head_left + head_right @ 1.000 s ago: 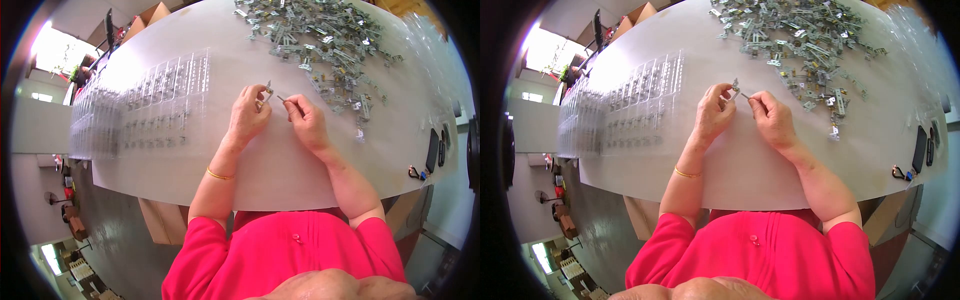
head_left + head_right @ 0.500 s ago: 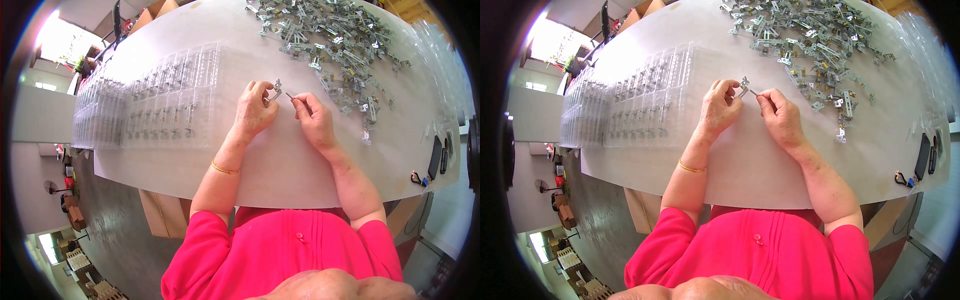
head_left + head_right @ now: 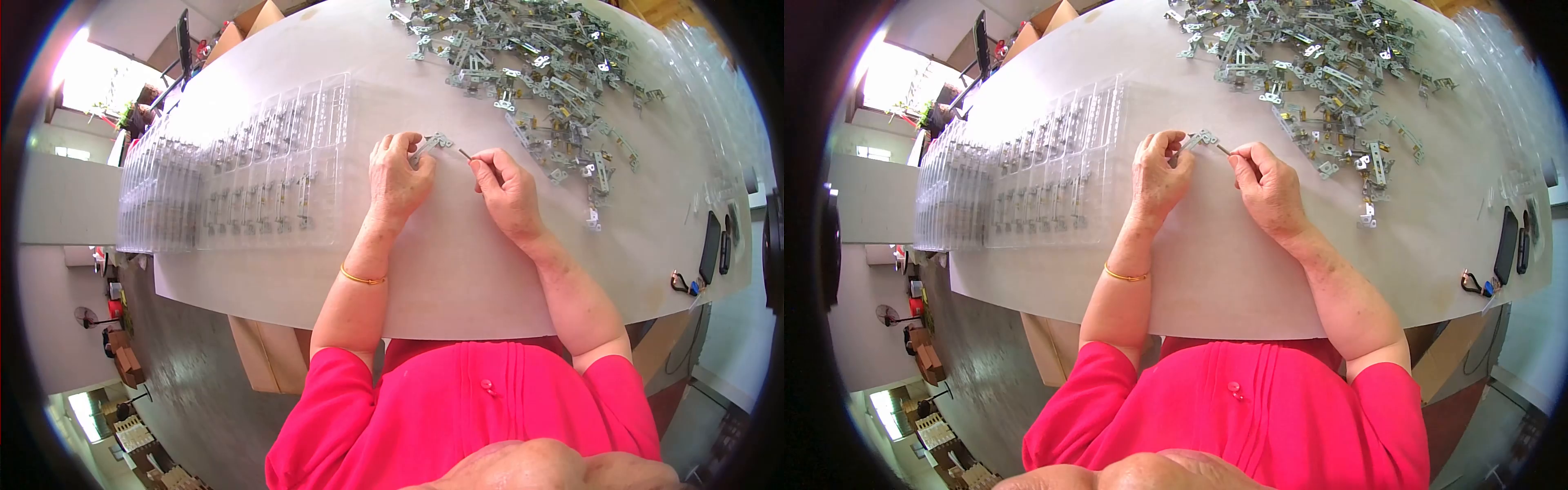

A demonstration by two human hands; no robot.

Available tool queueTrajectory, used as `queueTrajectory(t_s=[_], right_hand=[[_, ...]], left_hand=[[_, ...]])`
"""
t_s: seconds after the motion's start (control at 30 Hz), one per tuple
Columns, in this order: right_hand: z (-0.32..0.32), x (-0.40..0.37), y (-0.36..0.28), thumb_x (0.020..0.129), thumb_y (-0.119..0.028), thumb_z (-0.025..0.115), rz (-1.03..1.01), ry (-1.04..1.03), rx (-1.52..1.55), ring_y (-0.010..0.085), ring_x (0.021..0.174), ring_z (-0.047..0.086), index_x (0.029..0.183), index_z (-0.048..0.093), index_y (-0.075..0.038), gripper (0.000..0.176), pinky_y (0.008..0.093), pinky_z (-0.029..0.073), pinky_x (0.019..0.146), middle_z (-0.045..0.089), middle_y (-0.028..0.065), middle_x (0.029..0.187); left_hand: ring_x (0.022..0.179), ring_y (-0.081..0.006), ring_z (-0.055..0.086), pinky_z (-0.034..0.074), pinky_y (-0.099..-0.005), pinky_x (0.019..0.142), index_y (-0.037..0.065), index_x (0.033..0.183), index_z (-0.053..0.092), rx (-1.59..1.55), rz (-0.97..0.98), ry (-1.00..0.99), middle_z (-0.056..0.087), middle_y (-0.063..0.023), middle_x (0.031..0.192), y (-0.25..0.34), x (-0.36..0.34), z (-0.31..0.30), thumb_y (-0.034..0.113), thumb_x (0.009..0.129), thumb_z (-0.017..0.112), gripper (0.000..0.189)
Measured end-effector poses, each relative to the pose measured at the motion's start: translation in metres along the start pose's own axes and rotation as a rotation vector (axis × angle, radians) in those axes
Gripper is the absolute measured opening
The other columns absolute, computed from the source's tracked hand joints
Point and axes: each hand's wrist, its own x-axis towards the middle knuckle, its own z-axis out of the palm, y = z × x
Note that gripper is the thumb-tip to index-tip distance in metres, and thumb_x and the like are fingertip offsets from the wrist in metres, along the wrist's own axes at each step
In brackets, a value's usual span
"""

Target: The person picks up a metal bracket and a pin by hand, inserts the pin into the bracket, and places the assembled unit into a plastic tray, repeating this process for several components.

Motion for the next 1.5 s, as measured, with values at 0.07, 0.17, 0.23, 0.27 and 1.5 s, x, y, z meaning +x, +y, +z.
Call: queueTrajectory(t_s=[0.07,0.17,0.23,0.27,1.5], right_hand=[[0.0,0.0,0.001,0.097,-0.014,0.064,-0.001,0.006,-0.004,0.0066,0.059,0.053,0.096,0.064,-0.004,0.01,0.0251,0.043,0.055,0.06,0.0006,0.066],[0.001,0.0,0.002,0.097,-0.015,0.064,0.003,0.004,0.033,0.0067,0.059,0.053,0.095,0.064,-0.004,0.011,0.0251,0.044,0.055,0.06,0.0004,0.065],[0.002,0.0,0.002,0.097,-0.015,0.063,-0.01,0.009,0.018,0.0068,0.059,0.053,0.095,0.064,-0.004,0.011,0.025,0.044,0.055,0.06,0.0004,0.065],[0.002,0.0,0.003,0.097,-0.015,0.063,-0.017,0.02,-0.004,0.0069,0.059,0.053,0.095,0.064,-0.004,0.011,0.0249,0.043,0.055,0.059,0.0003,0.065],[-0.001,0.003,-0.002,0.098,-0.016,0.061,0.05,-0.02,0.091,0.0062,0.062,0.053,0.093,0.063,-0.005,0.012,0.0245,0.044,0.058,0.059,-0.0008,0.067]], left_hand=[[0.089,-0.0237,0.063,0.053,-0.0351,0.079,0.002,0.104,0.068,0.049,0.018,-0.002,0.064,-0.0111,0.093,0.002,0.0,-0.001,0.01,0.08,0.066,0.026],[0.085,-0.0254,0.062,0.052,-0.0365,0.077,0.002,0.1,0.069,0.069,0.062,-0.002,0.063,-0.0114,0.089,0.004,-0.001,-0.002,0.012,0.081,0.069,0.022],[0.083,-0.0257,0.062,0.051,-0.0369,0.077,0.002,0.098,0.069,0.069,0.071,0.007,0.063,-0.0117,0.088,0.001,-0.001,0.0,0.012,0.081,0.069,0.02],[0.082,-0.0261,0.062,0.051,-0.0373,0.077,0.001,0.096,0.069,0.061,0.08,0.009,0.063,-0.0119,0.087,-0.001,-0.001,0.001,0.012,0.082,0.069,0.018],[0.08,-0.0242,0.071,0.054,-0.0351,0.08,0.005,0.088,0.076,0.302,-0.435,0.058,0.074,-0.0136,0.083,-0.112,0.124,-0.141,0.028,0.072,0.071,0.029]])
